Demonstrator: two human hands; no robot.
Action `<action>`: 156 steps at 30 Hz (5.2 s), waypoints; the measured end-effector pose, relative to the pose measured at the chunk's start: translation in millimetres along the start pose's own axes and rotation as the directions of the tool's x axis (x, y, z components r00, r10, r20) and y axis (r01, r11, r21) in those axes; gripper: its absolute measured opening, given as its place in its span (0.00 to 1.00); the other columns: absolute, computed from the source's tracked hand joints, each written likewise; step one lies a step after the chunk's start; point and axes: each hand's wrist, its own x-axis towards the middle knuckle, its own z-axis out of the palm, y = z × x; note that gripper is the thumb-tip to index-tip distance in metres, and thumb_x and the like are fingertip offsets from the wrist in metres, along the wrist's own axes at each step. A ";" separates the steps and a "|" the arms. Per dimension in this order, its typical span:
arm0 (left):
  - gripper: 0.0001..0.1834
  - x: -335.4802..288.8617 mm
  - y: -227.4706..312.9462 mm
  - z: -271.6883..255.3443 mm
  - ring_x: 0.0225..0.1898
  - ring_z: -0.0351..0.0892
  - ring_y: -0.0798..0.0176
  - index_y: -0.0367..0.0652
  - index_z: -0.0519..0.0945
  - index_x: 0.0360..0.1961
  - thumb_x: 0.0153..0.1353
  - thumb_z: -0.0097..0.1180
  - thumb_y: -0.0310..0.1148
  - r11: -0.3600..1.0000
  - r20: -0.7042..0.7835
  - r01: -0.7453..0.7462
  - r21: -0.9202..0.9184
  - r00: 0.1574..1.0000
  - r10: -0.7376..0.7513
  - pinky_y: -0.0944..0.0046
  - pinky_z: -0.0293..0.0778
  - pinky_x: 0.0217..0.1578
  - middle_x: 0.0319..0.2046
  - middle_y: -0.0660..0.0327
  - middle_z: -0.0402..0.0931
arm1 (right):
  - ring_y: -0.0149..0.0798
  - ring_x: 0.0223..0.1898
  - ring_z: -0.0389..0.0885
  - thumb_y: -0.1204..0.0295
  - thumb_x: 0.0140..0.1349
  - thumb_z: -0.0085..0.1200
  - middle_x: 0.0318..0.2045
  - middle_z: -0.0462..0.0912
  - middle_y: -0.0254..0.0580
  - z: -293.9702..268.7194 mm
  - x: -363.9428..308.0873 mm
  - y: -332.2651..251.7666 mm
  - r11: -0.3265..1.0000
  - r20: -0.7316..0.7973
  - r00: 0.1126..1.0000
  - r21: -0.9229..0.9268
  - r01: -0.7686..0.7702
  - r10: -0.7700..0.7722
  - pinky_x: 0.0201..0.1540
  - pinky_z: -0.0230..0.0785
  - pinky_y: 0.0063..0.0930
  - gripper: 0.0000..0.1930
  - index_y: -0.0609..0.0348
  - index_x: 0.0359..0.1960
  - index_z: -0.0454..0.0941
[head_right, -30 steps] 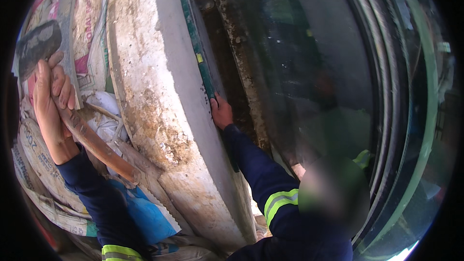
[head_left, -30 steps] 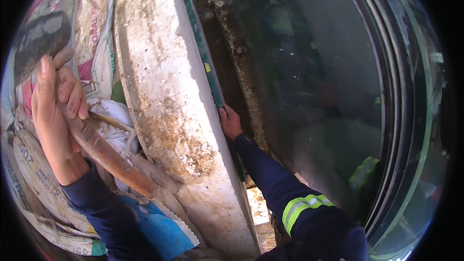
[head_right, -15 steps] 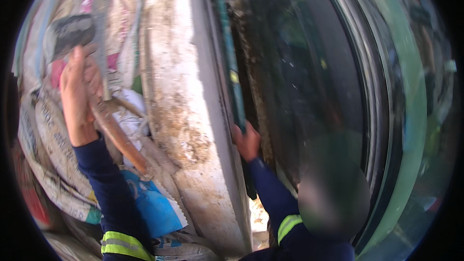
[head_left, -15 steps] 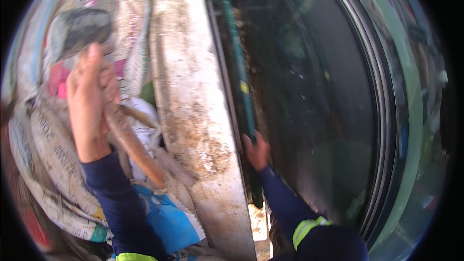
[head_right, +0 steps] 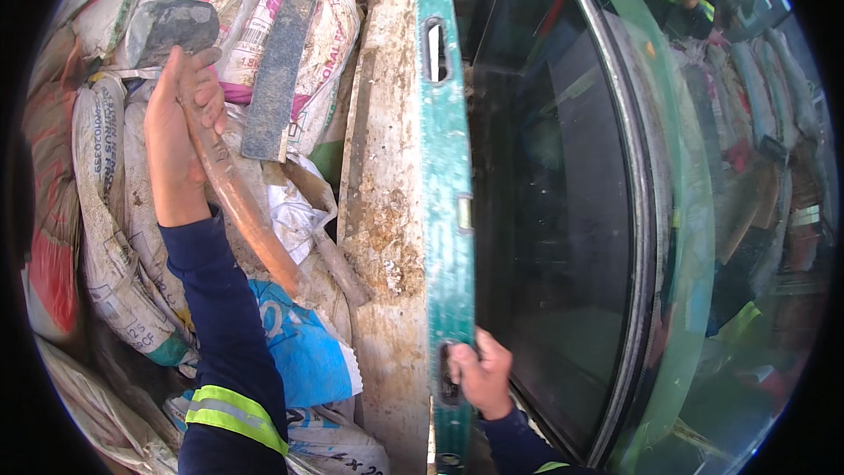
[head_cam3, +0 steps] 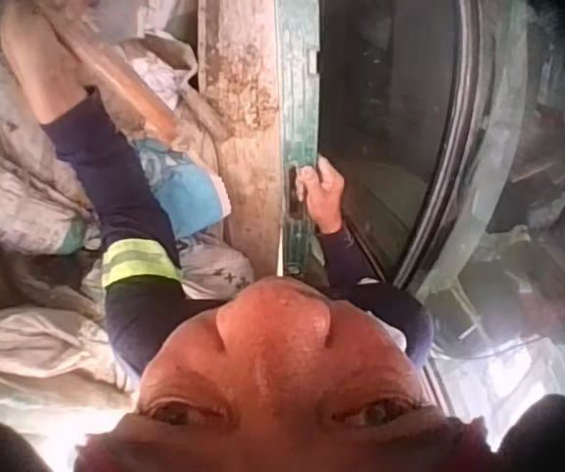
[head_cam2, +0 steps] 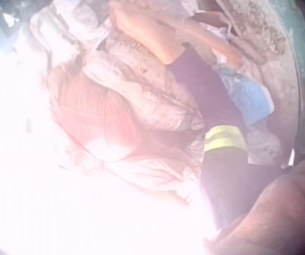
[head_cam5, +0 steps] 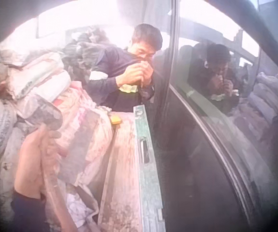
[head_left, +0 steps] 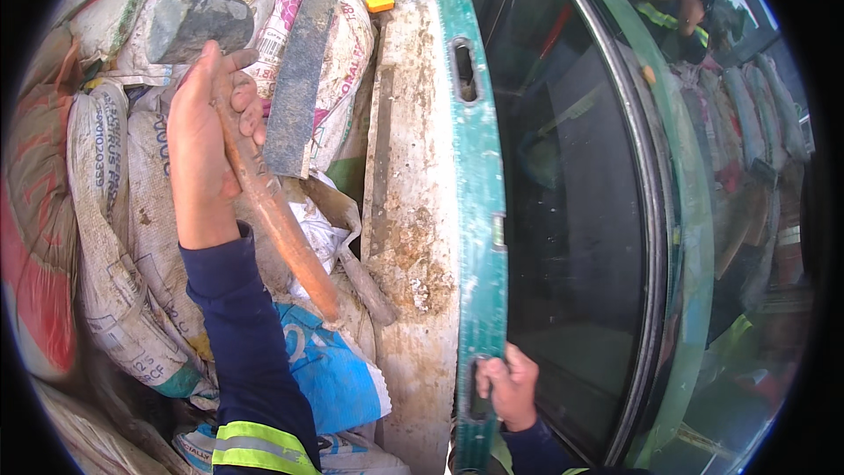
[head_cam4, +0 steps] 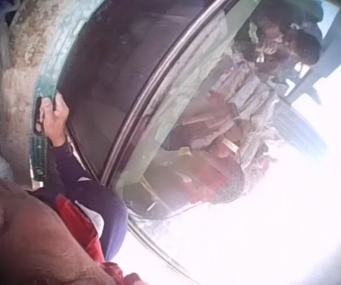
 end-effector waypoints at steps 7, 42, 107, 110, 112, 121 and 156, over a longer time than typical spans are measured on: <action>0.35 -3.1 -0.9 6.9 0.18 0.63 0.76 0.20 0.70 0.58 0.74 0.48 0.51 0.998 0.035 -0.003 0.067 0.999 0.001 0.73 0.64 0.17 0.21 0.70 0.63 | 0.23 0.21 0.73 0.66 0.74 0.52 0.25 0.77 0.33 56.1 78.1 2.4 1.000 0.046 0.999 -0.006 0.000 0.000 0.22 0.67 0.21 0.13 0.66 0.39 0.76; 0.26 -20.0 -161.4 52.4 0.73 0.61 0.48 0.43 0.75 0.65 0.69 0.56 0.42 -0.177 0.777 -0.780 0.601 0.621 -0.098 0.39 0.48 0.73 0.69 0.55 0.68 | 0.70 0.44 0.81 0.58 0.70 0.54 0.35 0.82 0.69 -55.4 361.4 107.2 0.790 -0.168 0.972 -0.613 0.027 -0.164 0.45 0.73 0.53 0.21 0.70 0.43 0.73; 0.34 -28.4 -165.5 68.7 0.61 0.75 0.43 0.39 0.71 0.68 0.58 0.64 0.26 0.096 0.566 -0.563 0.821 0.780 -0.267 0.54 0.76 0.53 0.70 0.53 0.65 | 0.31 0.18 0.72 0.48 0.77 0.40 0.18 0.73 0.37 -0.5 495.1 -27.1 0.390 -0.148 0.373 -0.109 0.914 -0.916 0.22 0.68 0.28 0.25 0.61 0.35 0.69; 0.34 -29.9 -160.3 71.1 0.69 0.66 0.42 0.39 0.69 0.70 0.61 0.60 0.27 0.119 0.492 -0.483 0.868 0.802 -0.338 0.52 0.69 0.65 0.72 0.52 0.62 | 0.42 0.21 0.77 0.47 0.76 0.41 0.24 0.78 0.48 -6.6 506.9 -18.8 0.317 -0.238 0.291 -0.081 0.945 -0.927 0.25 0.73 0.33 0.29 0.64 0.30 0.69; 0.34 -29.4 -159.7 78.5 0.69 0.66 0.42 0.39 0.69 0.70 0.61 0.60 0.28 0.164 0.528 -0.503 0.848 0.785 -0.325 0.52 0.69 0.65 0.72 0.52 0.62 | 0.56 0.30 0.83 0.49 0.75 0.45 0.29 0.82 0.60 -21.7 552.5 85.6 0.398 -0.260 0.302 -0.543 0.739 -0.917 0.34 0.76 0.44 0.29 0.68 0.30 0.72; 0.34 -26.8 -161.8 73.5 0.70 0.66 0.43 0.39 0.69 0.70 0.61 0.60 0.27 0.203 0.519 -0.478 0.854 0.791 -0.324 0.52 0.68 0.66 0.73 0.52 0.62 | 0.59 0.29 0.82 0.55 0.75 0.48 0.23 0.79 0.61 -26.2 534.2 55.9 0.623 -0.122 0.721 -0.613 0.486 -0.683 0.35 0.71 0.47 0.23 0.66 0.30 0.72; 0.33 -26.7 -162.0 67.0 0.70 0.66 0.42 0.37 0.69 0.69 0.61 0.60 0.26 0.196 0.541 -0.505 0.841 0.779 -0.317 0.53 0.68 0.66 0.72 0.50 0.63 | 0.63 0.33 0.82 0.52 0.74 0.48 0.26 0.80 0.64 -52.7 490.1 102.6 0.752 -0.208 0.884 -0.625 0.210 -0.419 0.38 0.71 0.50 0.26 0.69 0.32 0.73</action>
